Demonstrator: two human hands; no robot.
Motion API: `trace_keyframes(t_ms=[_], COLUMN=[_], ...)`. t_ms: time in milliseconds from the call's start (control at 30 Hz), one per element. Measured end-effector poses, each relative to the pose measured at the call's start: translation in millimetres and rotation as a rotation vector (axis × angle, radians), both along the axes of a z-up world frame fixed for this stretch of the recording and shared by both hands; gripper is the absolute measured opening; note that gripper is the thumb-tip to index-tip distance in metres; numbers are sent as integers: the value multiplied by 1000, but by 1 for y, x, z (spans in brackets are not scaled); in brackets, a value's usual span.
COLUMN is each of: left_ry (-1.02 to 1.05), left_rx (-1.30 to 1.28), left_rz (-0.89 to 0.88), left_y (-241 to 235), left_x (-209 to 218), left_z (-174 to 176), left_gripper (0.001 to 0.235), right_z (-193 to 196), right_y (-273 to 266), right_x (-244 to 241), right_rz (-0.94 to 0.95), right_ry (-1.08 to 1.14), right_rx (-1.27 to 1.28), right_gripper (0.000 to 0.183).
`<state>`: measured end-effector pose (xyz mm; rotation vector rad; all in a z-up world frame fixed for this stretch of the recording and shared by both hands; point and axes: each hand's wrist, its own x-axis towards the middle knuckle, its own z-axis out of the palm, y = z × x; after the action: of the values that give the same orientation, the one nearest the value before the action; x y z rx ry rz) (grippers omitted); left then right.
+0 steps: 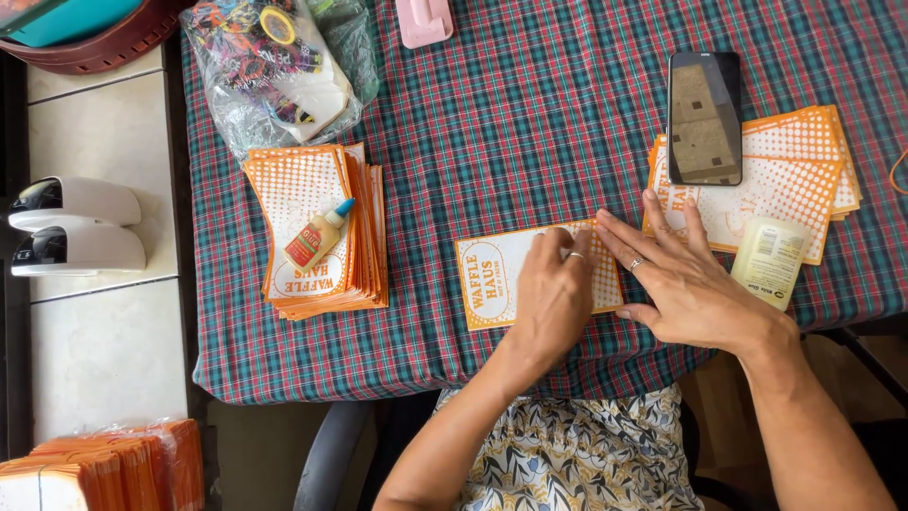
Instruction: Manually assembling paper bags by applying glue to the edges and folding them into shape.
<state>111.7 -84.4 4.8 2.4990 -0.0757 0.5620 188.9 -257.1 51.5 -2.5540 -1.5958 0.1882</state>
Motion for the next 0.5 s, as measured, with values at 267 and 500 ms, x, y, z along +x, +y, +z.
trace_keyframes(t_ms=[267,500], left_ry=[30,90], left_rx=[73,-99], left_rz=[61,-22], left_y=[-12,-9], left_x=[-4,-8], left_z=[-12,-15], left_gripper=[33,44], right_z=[-9,-18], right_y=[-4,-10], right_x=[4,4], right_rz=[-1,-8], right_ry=[141,92], right_rx=[-7,-11], right_gripper=[117,110])
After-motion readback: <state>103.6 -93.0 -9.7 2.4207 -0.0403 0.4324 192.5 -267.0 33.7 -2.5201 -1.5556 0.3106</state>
